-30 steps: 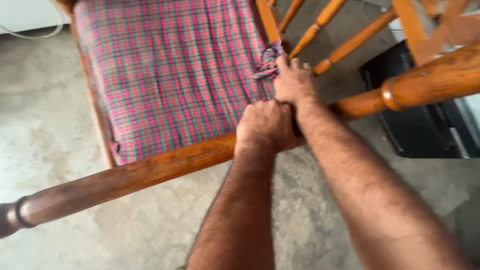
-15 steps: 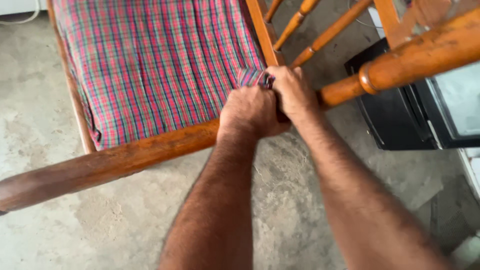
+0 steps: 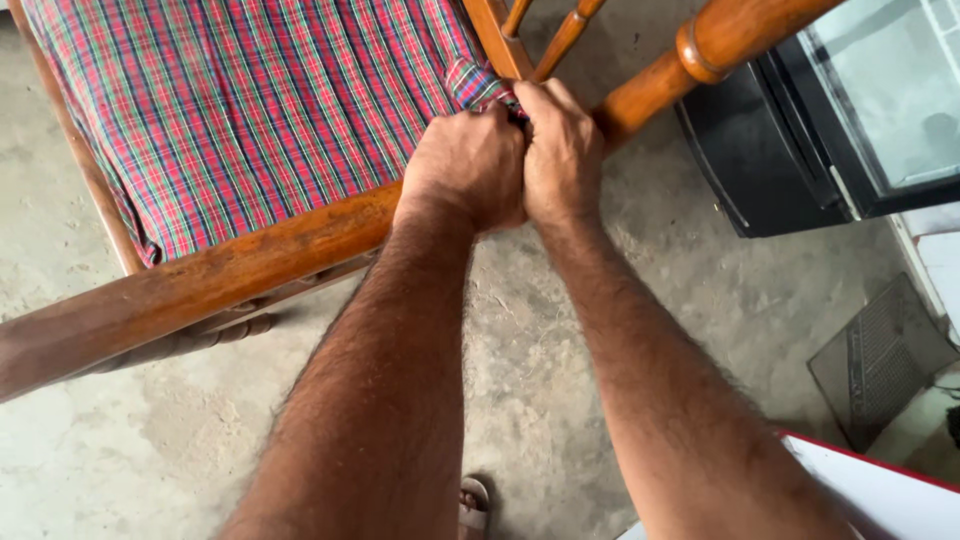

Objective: The person wipes the side of a white refrigerator with a cloth, then moves to a red display cabinet to clean its side and glass door. Finally, they clean the wooden frame and cushion of a chair.

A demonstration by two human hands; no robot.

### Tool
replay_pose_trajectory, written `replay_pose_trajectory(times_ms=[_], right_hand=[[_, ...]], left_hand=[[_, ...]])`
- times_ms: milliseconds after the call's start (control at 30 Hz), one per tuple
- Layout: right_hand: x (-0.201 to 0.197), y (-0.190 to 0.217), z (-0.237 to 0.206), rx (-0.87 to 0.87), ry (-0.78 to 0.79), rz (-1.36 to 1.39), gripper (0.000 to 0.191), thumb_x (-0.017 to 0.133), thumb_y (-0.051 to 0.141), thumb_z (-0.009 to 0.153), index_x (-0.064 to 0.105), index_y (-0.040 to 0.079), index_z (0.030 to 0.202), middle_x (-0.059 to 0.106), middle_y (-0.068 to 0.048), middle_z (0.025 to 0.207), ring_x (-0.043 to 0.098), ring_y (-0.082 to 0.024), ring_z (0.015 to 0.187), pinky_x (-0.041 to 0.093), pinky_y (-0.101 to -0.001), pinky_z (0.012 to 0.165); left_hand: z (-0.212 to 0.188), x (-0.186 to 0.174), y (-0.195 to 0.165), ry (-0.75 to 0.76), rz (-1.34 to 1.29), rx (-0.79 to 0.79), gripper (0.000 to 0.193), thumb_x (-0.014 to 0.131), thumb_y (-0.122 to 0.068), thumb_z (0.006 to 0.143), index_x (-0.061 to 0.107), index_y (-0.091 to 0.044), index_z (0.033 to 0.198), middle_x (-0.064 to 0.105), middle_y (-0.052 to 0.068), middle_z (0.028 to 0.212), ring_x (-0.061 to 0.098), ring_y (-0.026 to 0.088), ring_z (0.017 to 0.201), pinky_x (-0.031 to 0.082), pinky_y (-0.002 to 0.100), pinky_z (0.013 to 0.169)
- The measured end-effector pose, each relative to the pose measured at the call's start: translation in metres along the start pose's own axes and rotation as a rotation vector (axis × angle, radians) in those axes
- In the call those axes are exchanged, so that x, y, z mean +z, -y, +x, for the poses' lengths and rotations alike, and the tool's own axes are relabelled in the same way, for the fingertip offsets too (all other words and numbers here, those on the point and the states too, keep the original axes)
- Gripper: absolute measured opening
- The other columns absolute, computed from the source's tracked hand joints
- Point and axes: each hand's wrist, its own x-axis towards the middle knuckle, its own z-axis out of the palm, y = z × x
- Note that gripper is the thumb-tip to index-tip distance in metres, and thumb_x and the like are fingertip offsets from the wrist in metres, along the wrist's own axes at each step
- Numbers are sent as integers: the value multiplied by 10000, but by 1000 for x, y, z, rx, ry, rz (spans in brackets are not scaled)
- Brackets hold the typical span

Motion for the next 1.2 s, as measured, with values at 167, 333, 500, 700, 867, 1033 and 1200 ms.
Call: replay_pose_trajectory(times_ms=[167,333,500,700,867,1033,1200], right_hand=[[2,2,-4,-93,-91,-100,273,546,37,1005,671,24,1248,688,-163,1119,666,-360,1045,538,-425,888],[4,3,-7,-73,-211,-89,301,579,12,975,677,36,1259,695,-148,1107,663,-360,1063,539,-440,929],[-7,0,-30,115,-523,-2,343,502,-40,972,636,24,1281,692,-186,1188,663,-355,1138,539,-436,1004],[-54,-29,-17,62,-867,638,561,376,-92,941,481,26,1479,571,-174,1461,586,-301,1358,496,-445,1184],[-65,-73,46,-62,-938,387,378,409,1,1078,490,-11,1447,617,-167,1385,594,-237,1222,433,-368,1143],[-25,-121,35,211,-748,665,283,367,107,1110,591,-55,1169,605,-134,968,601,-210,870,534,-344,784],[7,-157,10,-3,-617,1001,244,439,82,1051,572,40,1251,603,-40,1120,583,-138,1013,500,-283,920]], left_hand=[[4,10,1,-85,-28,32,278,667,-229,820,702,-16,994,688,167,1039,745,271,777,620,442,659],[2,10,1,-220,-18,118,388,672,-207,745,651,-24,1086,650,147,1109,723,274,915,624,444,684],[3,10,-6,-217,-15,81,387,548,-400,1024,507,-105,1270,565,165,1222,682,327,954,622,431,549],[-4,17,-13,-443,66,127,431,582,-345,943,503,-63,1260,568,142,1140,628,324,1086,604,456,654],[27,29,-52,-732,-318,14,376,480,-297,1082,509,-24,1340,568,194,1179,604,366,1094,541,489,907],[77,66,-93,-904,-488,-27,297,419,-305,1156,550,-49,1233,649,195,1106,643,385,1043,536,479,893],[76,90,-92,-946,-382,-19,310,417,-321,1134,533,-37,1092,657,159,956,675,358,965,545,484,819]])
